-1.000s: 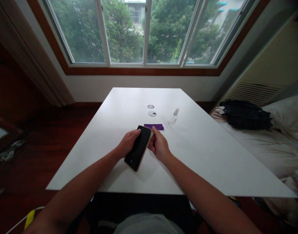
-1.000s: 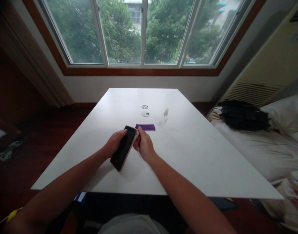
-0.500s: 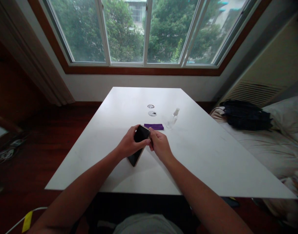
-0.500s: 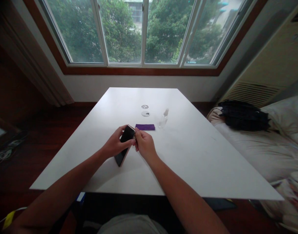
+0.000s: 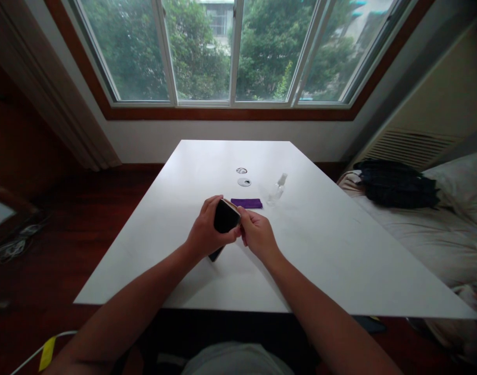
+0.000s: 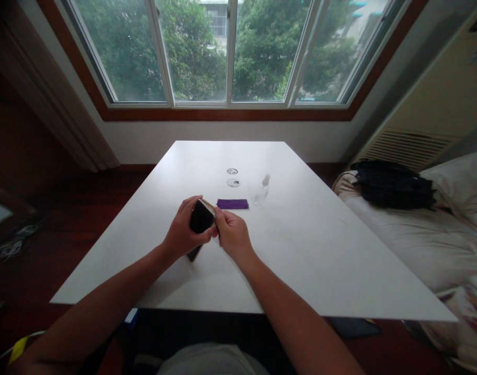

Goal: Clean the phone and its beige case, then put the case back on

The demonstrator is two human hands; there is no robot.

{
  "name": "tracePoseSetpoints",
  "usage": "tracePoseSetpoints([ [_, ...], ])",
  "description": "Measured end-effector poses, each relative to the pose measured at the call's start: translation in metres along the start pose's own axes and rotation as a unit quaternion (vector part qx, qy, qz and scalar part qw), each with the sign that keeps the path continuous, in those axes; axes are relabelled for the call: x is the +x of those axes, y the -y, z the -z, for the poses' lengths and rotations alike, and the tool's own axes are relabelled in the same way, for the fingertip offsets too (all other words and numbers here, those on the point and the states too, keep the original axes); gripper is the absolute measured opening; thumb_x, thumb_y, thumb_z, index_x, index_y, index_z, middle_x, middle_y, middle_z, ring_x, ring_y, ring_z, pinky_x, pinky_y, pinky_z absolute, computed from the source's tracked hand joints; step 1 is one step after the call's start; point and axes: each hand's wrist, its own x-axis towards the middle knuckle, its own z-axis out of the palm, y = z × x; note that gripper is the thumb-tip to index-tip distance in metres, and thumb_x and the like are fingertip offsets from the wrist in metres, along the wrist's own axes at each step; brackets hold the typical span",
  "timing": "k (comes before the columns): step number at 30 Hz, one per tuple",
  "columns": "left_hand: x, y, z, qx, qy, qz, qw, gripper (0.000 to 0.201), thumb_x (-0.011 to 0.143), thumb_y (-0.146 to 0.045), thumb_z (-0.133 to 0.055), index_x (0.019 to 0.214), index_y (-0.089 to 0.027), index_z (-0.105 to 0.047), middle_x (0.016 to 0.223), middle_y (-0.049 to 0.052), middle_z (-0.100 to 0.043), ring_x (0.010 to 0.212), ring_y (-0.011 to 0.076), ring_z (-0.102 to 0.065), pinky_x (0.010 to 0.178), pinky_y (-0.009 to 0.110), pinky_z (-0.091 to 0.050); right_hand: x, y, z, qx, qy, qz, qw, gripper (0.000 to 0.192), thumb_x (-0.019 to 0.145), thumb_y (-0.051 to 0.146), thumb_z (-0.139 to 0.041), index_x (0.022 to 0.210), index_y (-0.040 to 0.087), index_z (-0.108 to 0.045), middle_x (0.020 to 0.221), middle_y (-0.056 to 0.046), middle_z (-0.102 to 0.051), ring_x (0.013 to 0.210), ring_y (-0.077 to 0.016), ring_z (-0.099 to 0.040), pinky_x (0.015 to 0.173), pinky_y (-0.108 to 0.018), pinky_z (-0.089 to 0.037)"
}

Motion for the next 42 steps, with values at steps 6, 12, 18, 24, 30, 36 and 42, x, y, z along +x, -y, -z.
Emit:
tracePoseSetpoints([
  [6, 0.001, -0.004, 0.007, -0.082, -0.016, 0.092, 0.992, 0.068, 0.077, -0.031, -0.074, 0.135, -0.016, -0.043, 0.134, 0.017, -0.054, 0.127, 0.0288, -0.055, 0.110, 0.043, -0.046, 0.021, -0.030, 0.008, -0.054, -0.082, -0.008, 0.995, 0.064, 0.098, 0.069, -0.038, 0.068, 0.016, -0.055, 0.054, -0.001, -0.051, 0.049, -0.0109, -0.046, 0.050, -0.022, -0.032],
  [12, 0.014, 0.005, 0.024, -0.362, -0.147, 0.223, 0.893, 0.061, 0.086, -0.049, -0.064, 0.134, -0.018, -0.043, 0.121, 0.011, -0.053, 0.108, 0.0268, -0.067, 0.092, 0.045, -0.058, 0.047, -0.056, 0.032, -0.202, -0.019, -0.036, 0.979, 0.066, 0.102, 0.063, -0.029, 0.063, 0.015, -0.053, 0.057, -0.003, -0.053, 0.053, -0.0128, -0.046, 0.055, -0.025, -0.026],
  [18, 0.021, 0.017, 0.018, -0.446, -0.068, 0.423, 0.785, 0.052, 0.086, -0.052, -0.067, 0.113, -0.012, -0.050, 0.116, 0.017, -0.061, 0.103, 0.0295, -0.069, 0.086, 0.048, -0.061, 0.053, -0.054, 0.005, -0.268, 0.069, -0.008, 0.961, 0.062, 0.104, 0.058, -0.029, 0.073, 0.015, -0.060, 0.070, -0.006, -0.059, 0.063, -0.0144, -0.049, 0.061, -0.025, -0.028],
  [24, 0.013, 0.023, -0.002, -0.395, -0.038, 0.492, 0.775, 0.057, 0.082, -0.051, -0.074, 0.111, -0.008, -0.053, 0.113, 0.020, -0.064, 0.093, 0.0262, -0.071, 0.076, 0.038, -0.061, 0.033, -0.026, -0.007, -0.196, 0.056, -0.038, 0.978, 0.069, 0.099, 0.073, -0.024, 0.099, 0.015, -0.061, 0.084, -0.008, -0.062, 0.067, -0.0150, -0.055, 0.058, -0.024, -0.034],
  [30, 0.004, 0.026, -0.009, -0.366, -0.063, 0.497, 0.784, 0.072, 0.077, -0.059, -0.076, 0.122, -0.011, -0.047, 0.110, 0.016, -0.065, 0.090, 0.0208, -0.069, 0.078, 0.032, -0.057, -0.032, 0.009, -0.009, -0.148, 0.158, 0.040, 0.975, 0.040, 0.096, 0.047, -0.057, 0.131, 0.027, -0.057, 0.107, -0.004, -0.066, 0.089, -0.0169, -0.063, 0.074, -0.026, -0.048],
  [36, 0.002, 0.022, 0.001, -0.271, 0.096, 0.375, 0.881, 0.064, 0.091, -0.070, -0.049, 0.125, -0.016, -0.056, 0.121, 0.015, -0.063, 0.115, 0.0284, -0.061, 0.093, 0.043, -0.053, -0.061, -0.019, 0.007, -0.034, 0.076, -0.069, 0.994, 0.040, 0.095, 0.046, -0.055, 0.125, 0.019, -0.054, 0.098, -0.005, -0.063, 0.063, -0.0141, -0.060, 0.055, -0.028, -0.051],
  [42, -0.019, 0.013, 0.003, 0.116, 0.284, 0.197, 0.931, 0.067, 0.088, -0.062, -0.059, 0.142, -0.022, -0.056, 0.160, 0.016, -0.031, 0.145, 0.0411, -0.029, 0.111, 0.062, -0.031, -0.066, -0.039, 0.053, 0.033, -0.013, -0.118, 0.992, 0.056, 0.086, 0.053, -0.065, 0.123, 0.014, -0.052, 0.099, -0.009, -0.064, 0.069, -0.0169, -0.063, 0.052, -0.028, -0.055],
])
